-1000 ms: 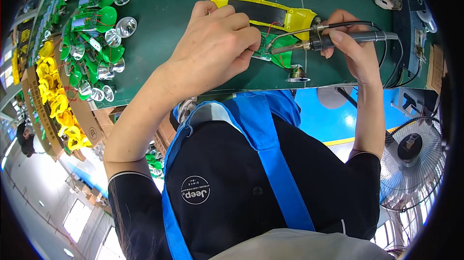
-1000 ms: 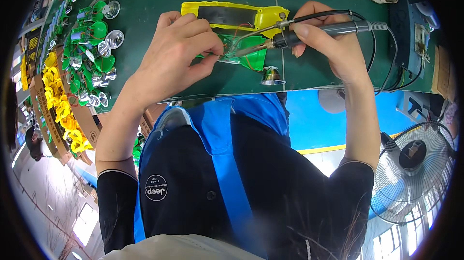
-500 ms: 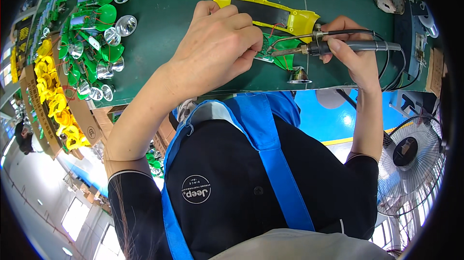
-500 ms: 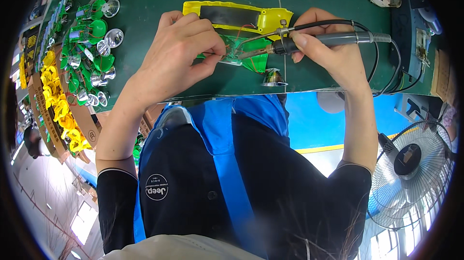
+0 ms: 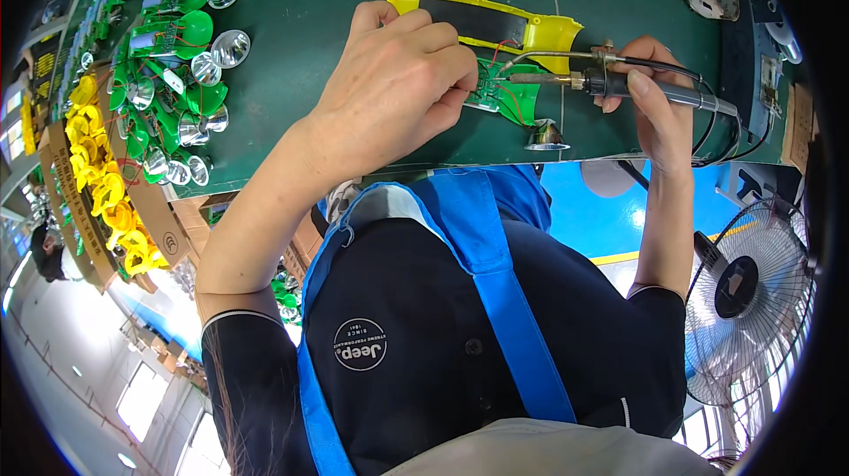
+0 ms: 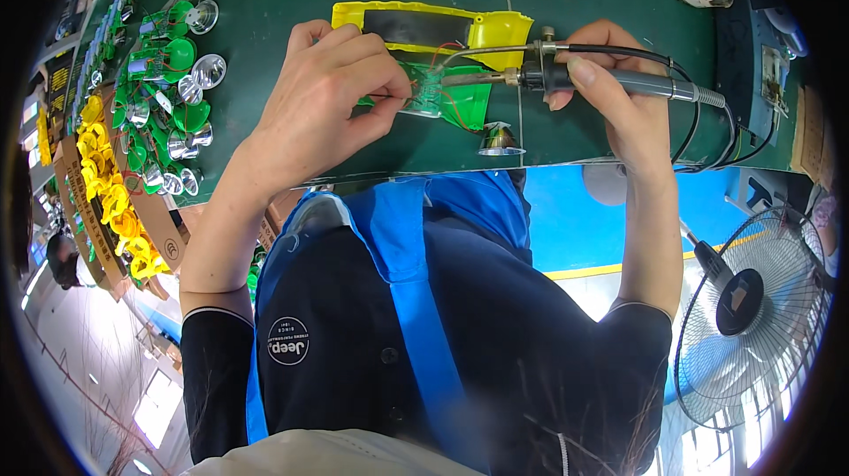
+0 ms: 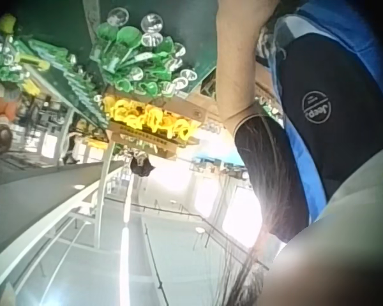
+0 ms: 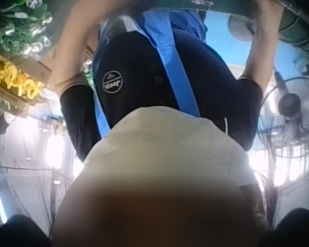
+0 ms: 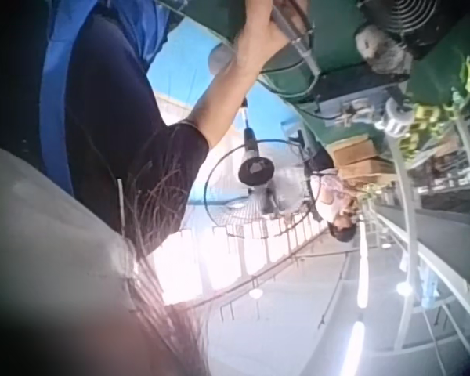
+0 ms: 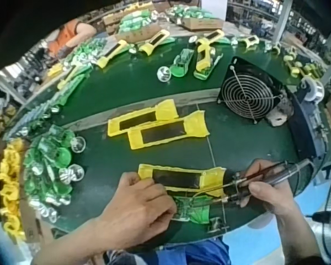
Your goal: Assembling hand-held flashlights by soldering components and wires onto circuit boards and housing them in plastic casings.
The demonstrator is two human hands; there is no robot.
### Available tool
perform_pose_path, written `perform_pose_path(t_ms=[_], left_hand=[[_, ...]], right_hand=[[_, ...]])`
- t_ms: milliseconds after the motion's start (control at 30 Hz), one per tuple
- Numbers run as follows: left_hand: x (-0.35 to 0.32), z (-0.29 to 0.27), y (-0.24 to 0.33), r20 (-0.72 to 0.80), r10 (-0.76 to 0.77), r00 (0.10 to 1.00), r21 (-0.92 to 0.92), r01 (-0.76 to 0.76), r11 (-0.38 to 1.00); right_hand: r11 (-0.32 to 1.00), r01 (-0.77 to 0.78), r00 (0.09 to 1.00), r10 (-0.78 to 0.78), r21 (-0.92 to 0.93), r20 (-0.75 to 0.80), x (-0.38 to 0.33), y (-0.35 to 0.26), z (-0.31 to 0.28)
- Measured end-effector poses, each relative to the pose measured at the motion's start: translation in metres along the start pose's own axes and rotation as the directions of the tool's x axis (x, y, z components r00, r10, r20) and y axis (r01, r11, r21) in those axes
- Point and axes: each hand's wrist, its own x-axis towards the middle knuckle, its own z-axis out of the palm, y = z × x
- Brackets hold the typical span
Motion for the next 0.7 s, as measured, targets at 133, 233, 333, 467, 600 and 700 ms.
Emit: perform_pose_path(t_ms=[133, 233, 333, 467, 600, 700], left_hand=[[-0.001, -0.001, 0.001, 0.008, -0.006, 1.0, -0.033, 0.006, 0.999], [0.0, -0.005, -0.002, 0.051, 0.006, 0.999, -0.073, -0.002, 0.997], [0.005, -0.009, -0.008, 0.049, 0.008, 0.999, -0.161, 0.0, 0.987], [0.037, -0.027, -0.017, 0.009, -0.177, 0.984, -0.146, 0.176, 0.973], [0.05, -0.029, -0.021, 0.213, -0.095, 0.972, 0.204, 0.05, 0.978], [0.032, -0.023, -0.03, 0.004, 0.061, 0.998, 0.215, -0.061, 0.975]], right_hand=[[0.993, 0.082, 0.996, -0.078, 0.087, -0.038, -0.003, 0.002, -0.002], [0.973, 0.194, 0.98, -0.187, 0.122, -0.066, -0.008, 0.007, -0.011], [0.94, 0.327, 0.941, -0.313, 0.098, -0.128, -0.01, 0.009, -0.011], [0.864, 0.502, 0.84, -0.497, -0.036, -0.216, 0.003, 0.008, 0.0], [0.812, 0.557, 0.784, -0.583, -0.175, -0.213, 0.022, -0.001, 0.019], [0.806, 0.554, 0.771, -0.591, -0.208, -0.237, 0.033, -0.003, 0.028]])
